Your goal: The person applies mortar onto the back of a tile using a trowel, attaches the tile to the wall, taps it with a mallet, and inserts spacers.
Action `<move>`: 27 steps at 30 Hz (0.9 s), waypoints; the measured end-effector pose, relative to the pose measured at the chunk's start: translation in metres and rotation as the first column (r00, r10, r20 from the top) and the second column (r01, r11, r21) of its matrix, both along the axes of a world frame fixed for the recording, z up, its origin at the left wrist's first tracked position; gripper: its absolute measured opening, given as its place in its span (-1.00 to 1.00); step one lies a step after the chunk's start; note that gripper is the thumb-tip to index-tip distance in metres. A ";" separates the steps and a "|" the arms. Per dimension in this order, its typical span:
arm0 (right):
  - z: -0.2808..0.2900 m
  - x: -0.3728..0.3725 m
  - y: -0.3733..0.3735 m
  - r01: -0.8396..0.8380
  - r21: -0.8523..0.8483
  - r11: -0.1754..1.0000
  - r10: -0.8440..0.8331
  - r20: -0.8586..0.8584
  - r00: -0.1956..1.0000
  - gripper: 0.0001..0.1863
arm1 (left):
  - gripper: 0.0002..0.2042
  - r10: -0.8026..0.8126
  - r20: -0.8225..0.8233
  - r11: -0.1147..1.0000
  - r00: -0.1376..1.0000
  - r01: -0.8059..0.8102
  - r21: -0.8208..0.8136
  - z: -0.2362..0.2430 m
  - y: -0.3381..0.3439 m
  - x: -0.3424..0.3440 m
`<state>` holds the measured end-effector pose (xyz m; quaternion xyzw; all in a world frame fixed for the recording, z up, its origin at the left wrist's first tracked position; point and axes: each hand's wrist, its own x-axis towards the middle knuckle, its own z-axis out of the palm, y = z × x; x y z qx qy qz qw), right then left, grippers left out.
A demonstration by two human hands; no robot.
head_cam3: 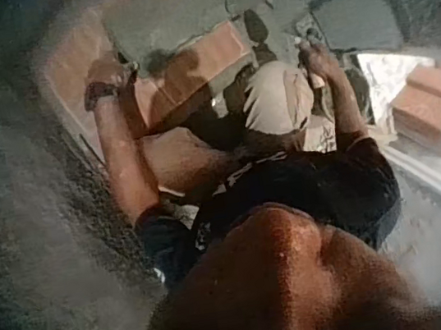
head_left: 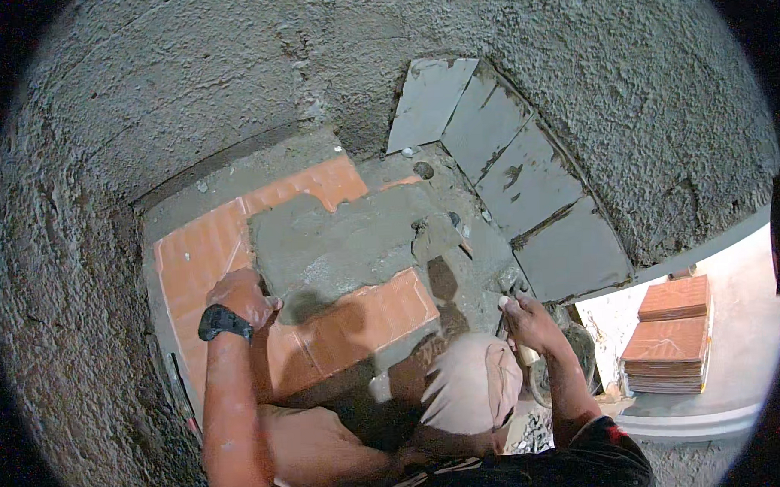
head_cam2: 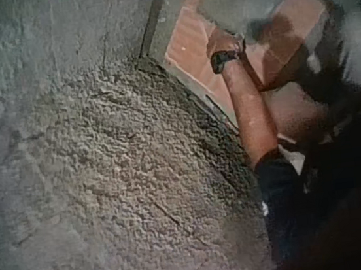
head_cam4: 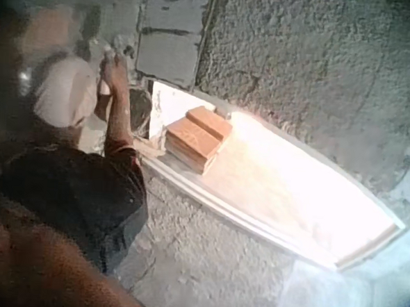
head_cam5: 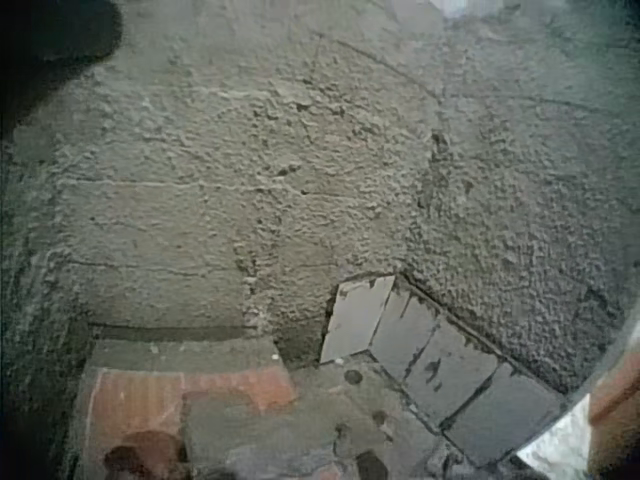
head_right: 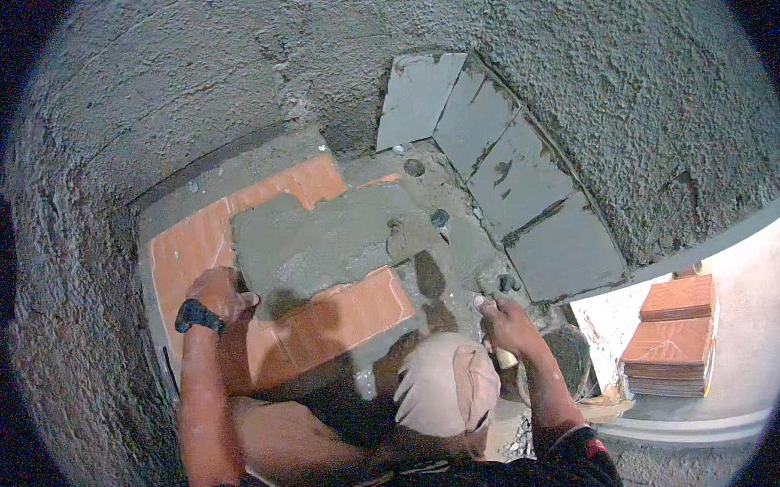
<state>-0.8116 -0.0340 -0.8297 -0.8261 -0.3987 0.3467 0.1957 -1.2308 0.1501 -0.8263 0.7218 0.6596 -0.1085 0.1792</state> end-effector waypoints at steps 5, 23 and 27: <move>0.021 -0.033 0.019 0.046 -0.149 0.988 -0.083 -0.252 0.964 -0.57 | -0.62 0.021 -0.021 1.000 1.000 -0.020 0.020 -0.007 0.003 -0.009; 0.038 -0.110 0.077 -0.218 -0.193 0.957 0.175 -0.218 0.960 -0.60 | -0.72 0.074 0.183 0.997 0.980 -0.079 0.024 0.001 -0.007 -0.048; 0.034 -0.126 0.095 -0.327 -0.149 0.933 0.281 -0.262 0.923 -0.57 | -0.67 0.109 0.152 0.994 0.982 -0.102 -0.049 0.001 -0.009 -0.050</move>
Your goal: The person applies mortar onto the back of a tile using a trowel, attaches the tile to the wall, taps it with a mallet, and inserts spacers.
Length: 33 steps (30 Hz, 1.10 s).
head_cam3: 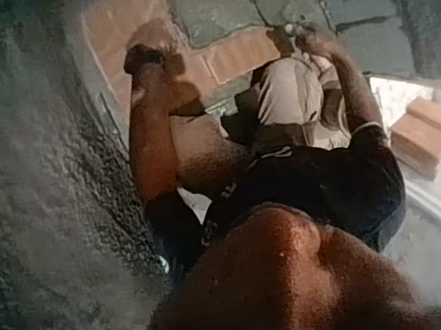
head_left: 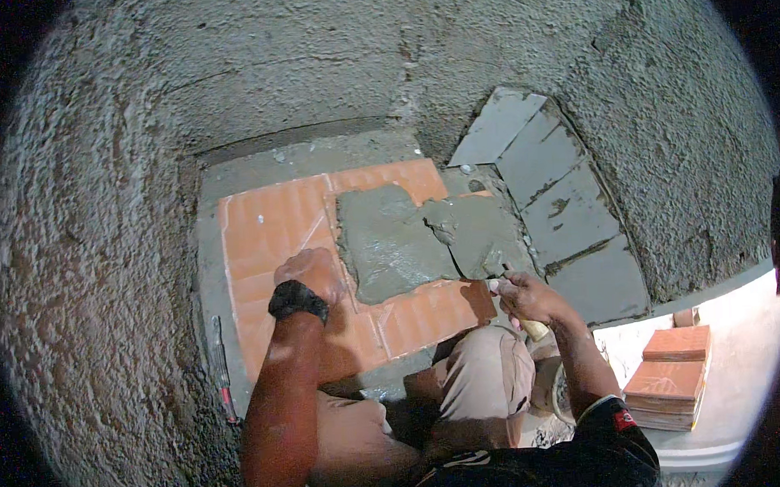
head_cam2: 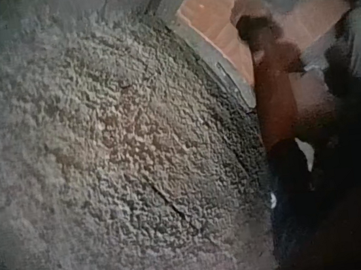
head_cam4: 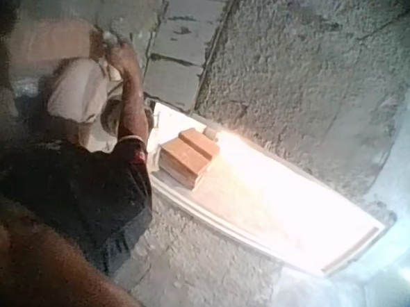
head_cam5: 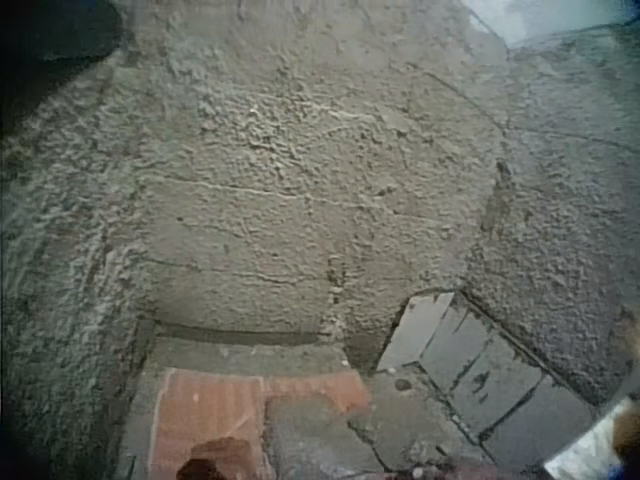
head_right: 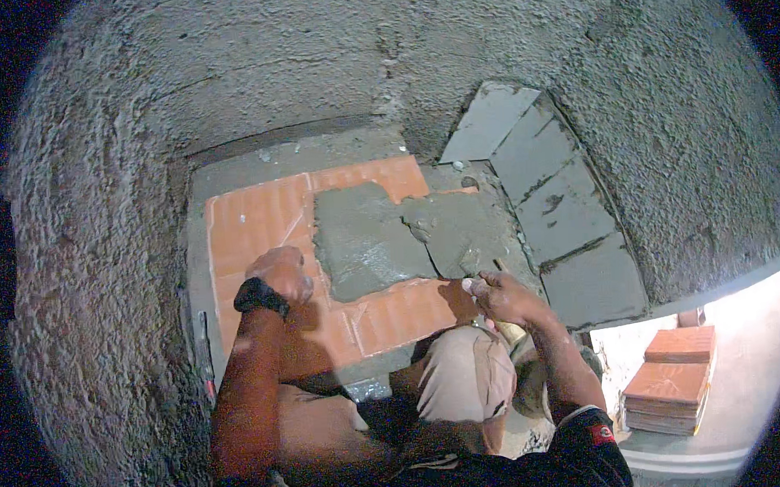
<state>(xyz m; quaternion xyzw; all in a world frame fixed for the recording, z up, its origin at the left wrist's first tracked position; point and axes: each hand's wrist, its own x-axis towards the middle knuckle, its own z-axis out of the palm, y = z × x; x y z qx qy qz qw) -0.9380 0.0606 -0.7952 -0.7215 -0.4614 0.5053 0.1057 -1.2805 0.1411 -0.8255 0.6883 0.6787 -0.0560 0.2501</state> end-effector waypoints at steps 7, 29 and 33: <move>0.011 -0.038 0.027 -0.256 -0.011 0.967 0.254 0.172 0.952 -0.50 | -0.66 -0.005 -0.020 0.999 1.000 0.004 -0.054 -0.002 0.000 0.005; 0.001 -0.058 0.052 -0.687 0.256 0.680 0.313 0.746 0.587 -0.58 | -0.75 -0.102 0.070 0.988 0.992 0.093 0.126 -0.024 0.009 0.016; 0.002 -0.064 0.075 -0.702 0.199 0.683 0.458 0.632 0.625 -0.52 | -0.76 -0.093 0.048 0.990 0.995 0.087 0.109 -0.021 0.010 0.020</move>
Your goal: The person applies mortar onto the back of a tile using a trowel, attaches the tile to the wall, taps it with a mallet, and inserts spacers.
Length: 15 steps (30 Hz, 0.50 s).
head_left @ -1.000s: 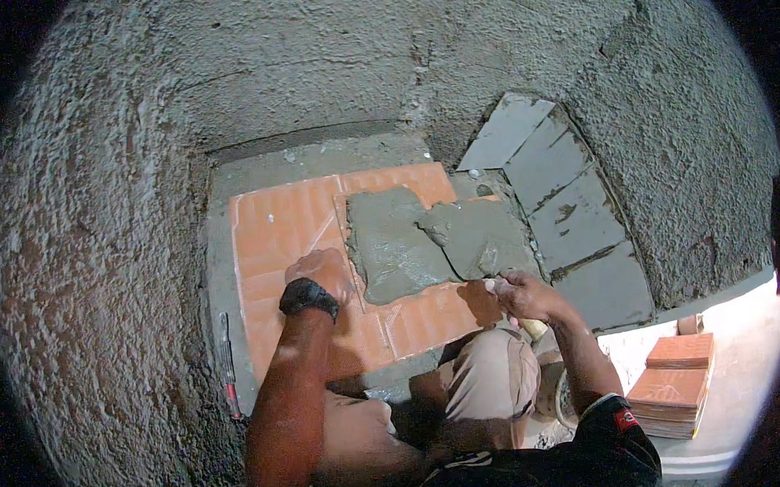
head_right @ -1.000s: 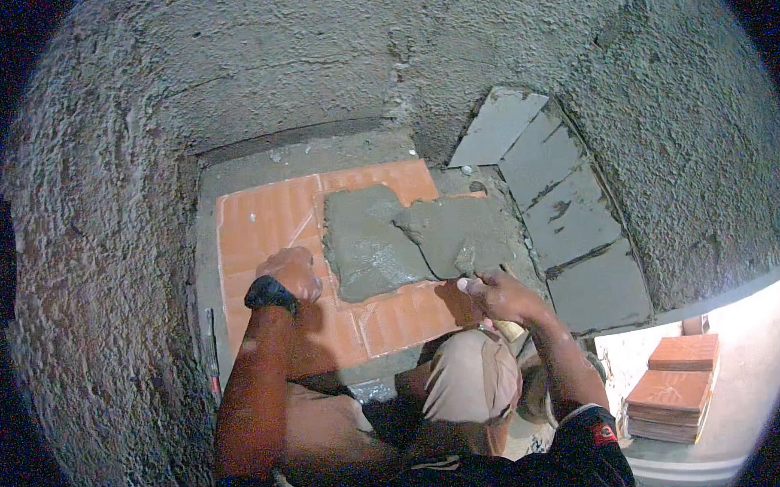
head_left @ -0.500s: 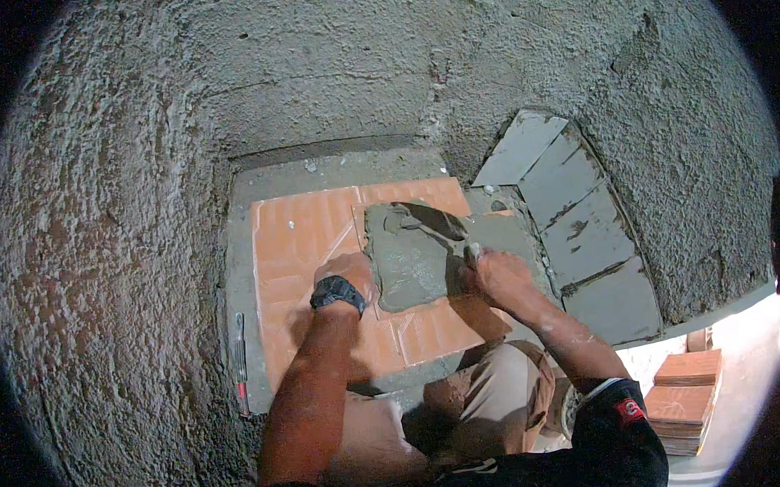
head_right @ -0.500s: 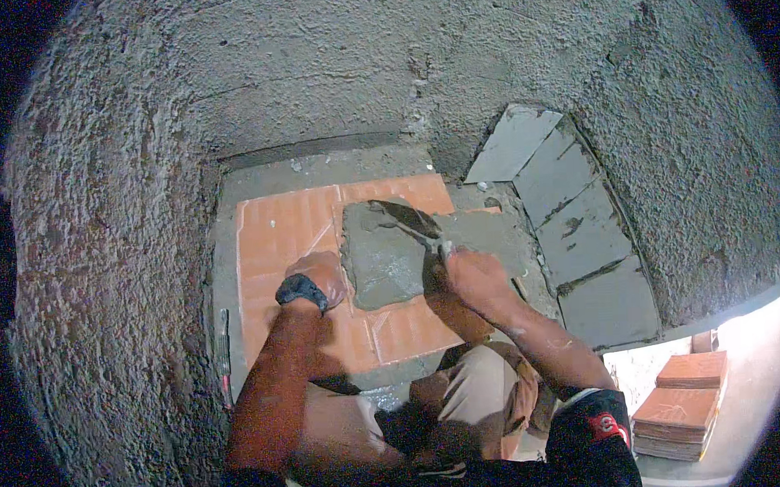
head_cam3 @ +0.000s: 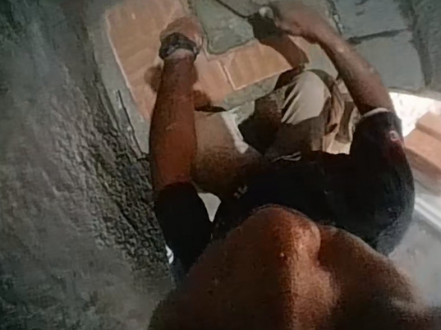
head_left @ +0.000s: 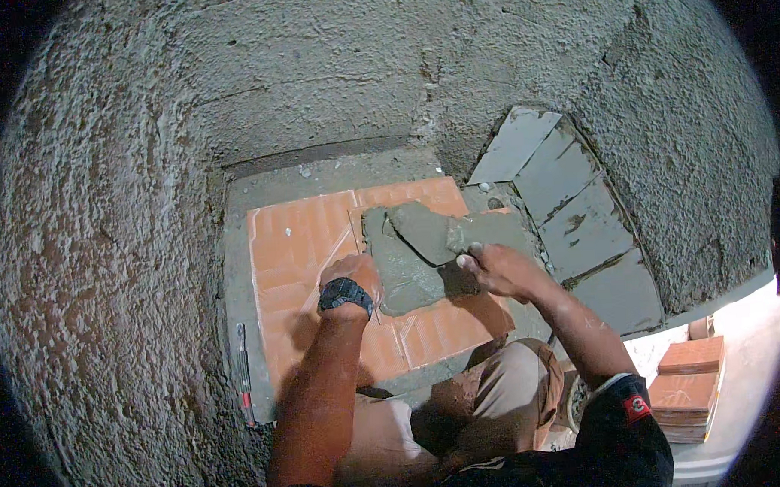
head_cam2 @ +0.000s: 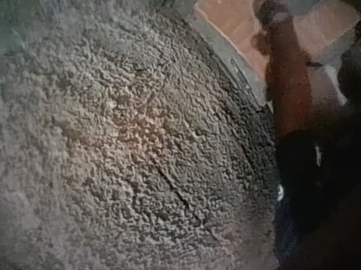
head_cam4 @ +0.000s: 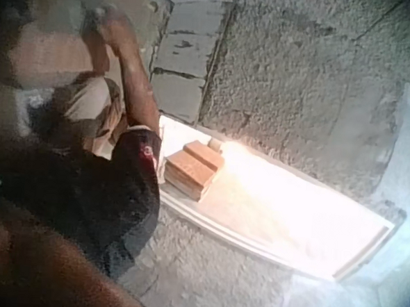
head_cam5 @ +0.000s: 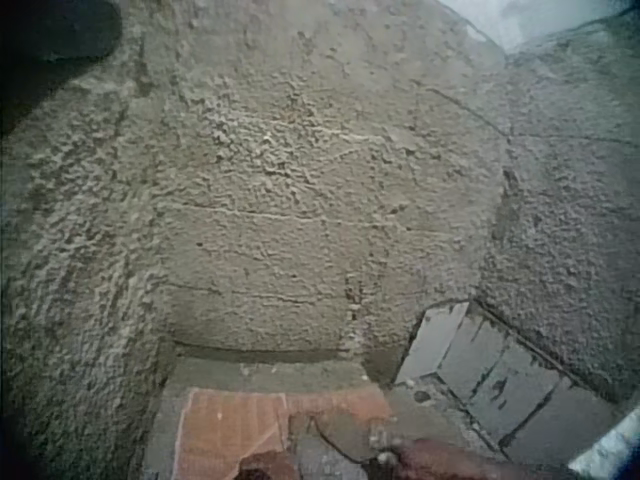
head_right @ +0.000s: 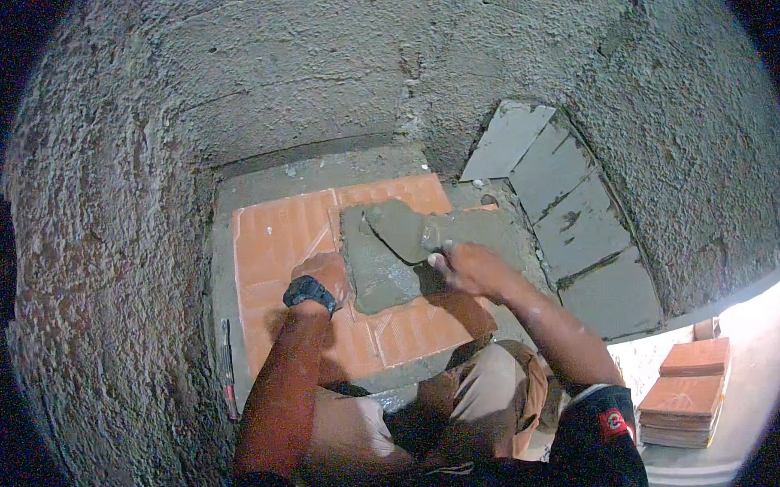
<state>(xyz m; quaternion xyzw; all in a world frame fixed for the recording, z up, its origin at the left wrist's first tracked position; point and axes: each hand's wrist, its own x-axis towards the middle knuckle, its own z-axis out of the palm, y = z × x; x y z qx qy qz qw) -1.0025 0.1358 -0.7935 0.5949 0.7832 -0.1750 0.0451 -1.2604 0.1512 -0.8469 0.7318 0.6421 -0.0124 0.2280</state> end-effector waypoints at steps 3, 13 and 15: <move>0.010 0.002 0.016 -0.042 -0.133 0.990 0.045 0.021 0.999 -0.50 | -0.76 0.040 0.003 0.999 0.999 -0.040 0.012 0.003 -0.002 0.003; 0.017 0.017 0.019 0.324 -0.725 0.608 -0.673 -0.254 0.695 -0.48 | -0.74 0.016 -0.024 0.996 1.000 -0.018 -0.092 0.012 -0.002 -0.007; 0.002 0.007 0.023 0.194 -0.805 0.561 -0.689 -0.325 0.648 -0.50 | -0.73 0.009 -0.030 0.992 1.000 -0.013 -0.125 0.012 -0.002 -0.004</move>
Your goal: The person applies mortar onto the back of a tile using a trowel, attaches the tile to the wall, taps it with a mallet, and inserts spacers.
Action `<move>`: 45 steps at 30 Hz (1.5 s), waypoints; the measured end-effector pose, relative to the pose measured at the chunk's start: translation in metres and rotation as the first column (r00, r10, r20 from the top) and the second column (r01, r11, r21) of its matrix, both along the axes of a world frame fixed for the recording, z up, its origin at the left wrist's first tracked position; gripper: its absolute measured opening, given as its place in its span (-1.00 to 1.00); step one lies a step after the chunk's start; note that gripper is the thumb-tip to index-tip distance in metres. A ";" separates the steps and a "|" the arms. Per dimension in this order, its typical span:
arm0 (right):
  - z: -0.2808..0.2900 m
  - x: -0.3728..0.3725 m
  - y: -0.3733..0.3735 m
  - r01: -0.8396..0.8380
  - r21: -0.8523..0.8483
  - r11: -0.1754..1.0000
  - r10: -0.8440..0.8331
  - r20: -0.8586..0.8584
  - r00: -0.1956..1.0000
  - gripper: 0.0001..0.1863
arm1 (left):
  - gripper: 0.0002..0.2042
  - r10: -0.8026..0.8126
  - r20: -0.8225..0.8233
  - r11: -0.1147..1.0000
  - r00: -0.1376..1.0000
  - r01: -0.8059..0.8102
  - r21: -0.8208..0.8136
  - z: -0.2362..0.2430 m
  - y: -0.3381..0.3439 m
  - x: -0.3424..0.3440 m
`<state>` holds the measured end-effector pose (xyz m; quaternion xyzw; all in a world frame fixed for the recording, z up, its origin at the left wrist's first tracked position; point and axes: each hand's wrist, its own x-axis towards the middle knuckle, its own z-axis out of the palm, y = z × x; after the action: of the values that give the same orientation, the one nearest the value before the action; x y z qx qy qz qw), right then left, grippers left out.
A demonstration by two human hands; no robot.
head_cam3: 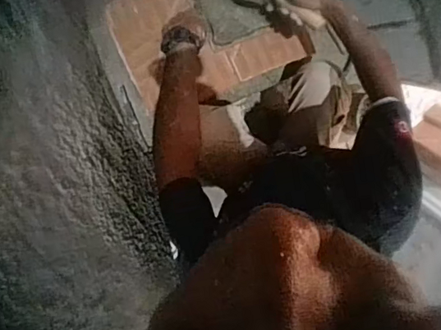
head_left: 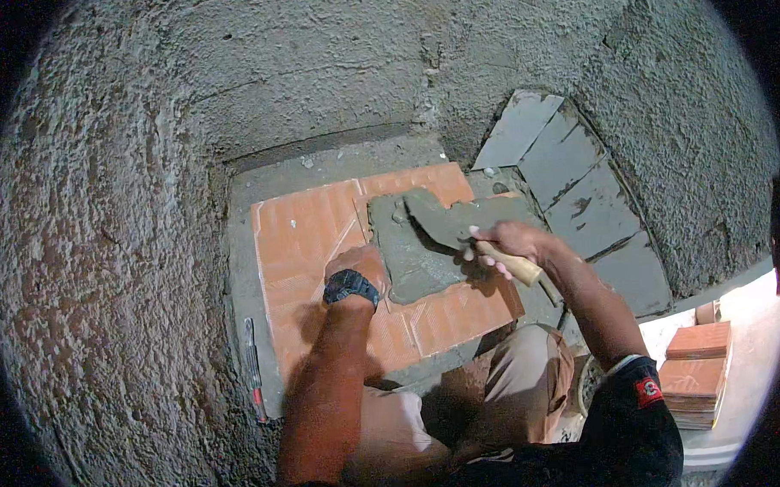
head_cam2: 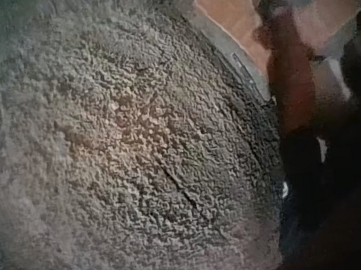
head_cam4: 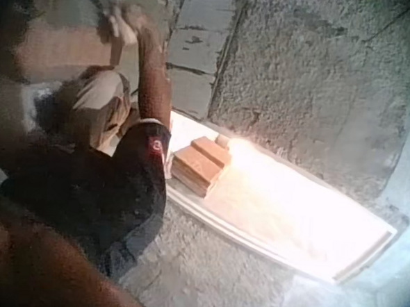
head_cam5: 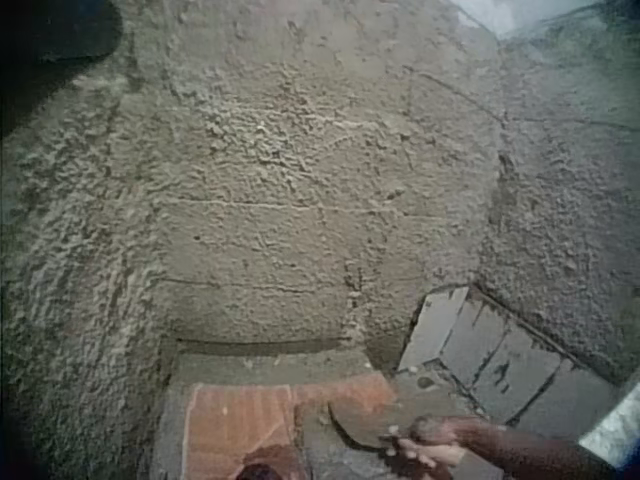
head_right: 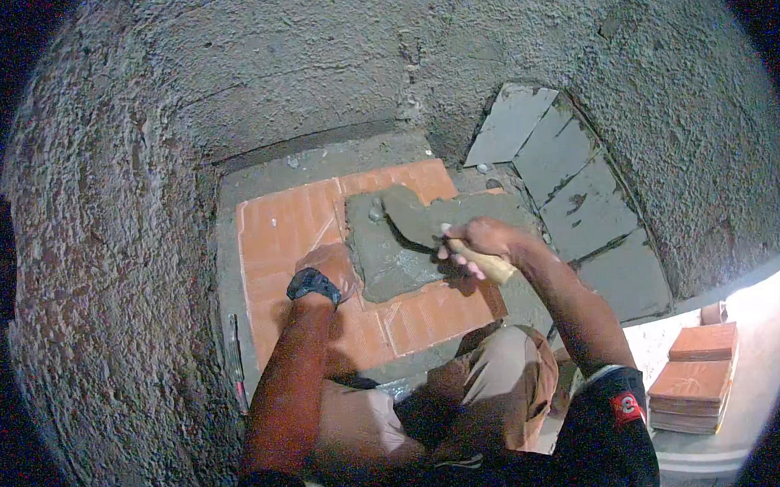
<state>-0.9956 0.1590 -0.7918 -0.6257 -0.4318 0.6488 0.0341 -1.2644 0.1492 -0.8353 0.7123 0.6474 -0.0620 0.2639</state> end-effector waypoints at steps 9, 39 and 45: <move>0.020 0.000 -0.025 -0.594 0.211 0.776 0.420 0.528 0.738 -0.53 | -0.74 0.044 0.003 0.996 0.999 -0.044 0.081 -0.005 0.001 -0.004; -0.017 0.245 -0.295 0.282 0.520 0.807 -0.547 0.476 0.688 -0.42 | -0.61 -0.182 0.126 0.879 0.975 0.103 0.466 0.017 0.001 0.104; -0.064 0.287 -0.337 0.296 0.783 0.548 -0.755 0.310 0.578 -0.57 | -0.62 -0.493 0.188 0.771 0.850 0.326 0.547 0.001 -0.015 0.168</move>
<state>-0.7083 -0.1780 -0.8556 -0.8504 -0.3896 0.1622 0.3142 -1.0966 0.1345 -0.8340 0.8810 0.4156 0.1661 0.1533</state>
